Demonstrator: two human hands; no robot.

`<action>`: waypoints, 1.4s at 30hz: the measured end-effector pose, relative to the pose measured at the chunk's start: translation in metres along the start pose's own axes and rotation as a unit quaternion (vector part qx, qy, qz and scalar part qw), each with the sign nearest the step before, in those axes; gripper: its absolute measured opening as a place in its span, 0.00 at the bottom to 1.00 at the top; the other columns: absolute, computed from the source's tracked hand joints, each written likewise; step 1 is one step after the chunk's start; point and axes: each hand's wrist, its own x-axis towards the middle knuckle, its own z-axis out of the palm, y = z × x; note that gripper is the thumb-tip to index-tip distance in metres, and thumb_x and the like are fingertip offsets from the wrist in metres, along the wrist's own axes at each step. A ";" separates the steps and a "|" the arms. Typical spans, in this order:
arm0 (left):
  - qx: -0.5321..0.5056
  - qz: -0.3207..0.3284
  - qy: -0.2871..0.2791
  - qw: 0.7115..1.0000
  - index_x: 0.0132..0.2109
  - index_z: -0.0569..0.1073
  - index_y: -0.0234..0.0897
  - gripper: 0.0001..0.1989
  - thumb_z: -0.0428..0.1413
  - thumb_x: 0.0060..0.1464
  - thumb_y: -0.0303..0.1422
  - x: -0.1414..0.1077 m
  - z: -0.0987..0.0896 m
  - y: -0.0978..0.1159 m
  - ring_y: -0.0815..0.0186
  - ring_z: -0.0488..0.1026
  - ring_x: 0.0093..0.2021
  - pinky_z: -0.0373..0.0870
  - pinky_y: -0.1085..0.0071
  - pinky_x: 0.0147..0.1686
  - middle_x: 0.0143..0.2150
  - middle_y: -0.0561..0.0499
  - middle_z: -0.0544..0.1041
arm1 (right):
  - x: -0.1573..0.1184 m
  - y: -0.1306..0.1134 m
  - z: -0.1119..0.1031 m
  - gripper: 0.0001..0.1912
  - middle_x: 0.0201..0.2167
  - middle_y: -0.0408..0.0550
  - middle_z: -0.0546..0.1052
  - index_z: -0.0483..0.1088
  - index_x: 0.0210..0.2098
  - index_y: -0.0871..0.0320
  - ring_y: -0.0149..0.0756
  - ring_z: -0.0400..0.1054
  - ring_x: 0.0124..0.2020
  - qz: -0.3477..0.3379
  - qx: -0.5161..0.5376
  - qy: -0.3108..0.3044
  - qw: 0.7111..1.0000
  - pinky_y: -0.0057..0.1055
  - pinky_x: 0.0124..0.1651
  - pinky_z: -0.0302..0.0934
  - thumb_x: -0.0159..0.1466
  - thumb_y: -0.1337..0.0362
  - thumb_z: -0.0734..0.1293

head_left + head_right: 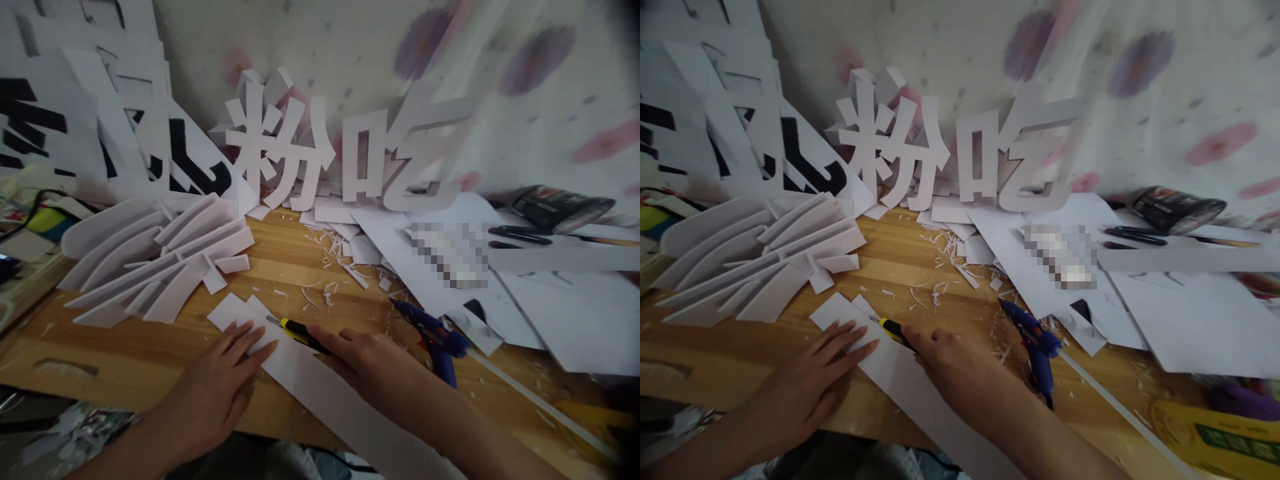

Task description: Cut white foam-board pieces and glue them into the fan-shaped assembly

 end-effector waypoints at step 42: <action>0.045 0.008 -0.028 0.999 0.63 0.57 0.52 0.39 0.47 0.46 0.17 0.001 0.002 0.002 0.53 0.57 0.63 0.60 0.49 0.57 0.62 0.49 0.63 | -0.013 0.003 0.002 0.25 0.30 0.45 0.75 0.56 0.60 0.52 0.31 0.69 0.25 -0.021 -0.035 0.024 0.999 0.26 0.27 0.54 0.64 0.71 0.56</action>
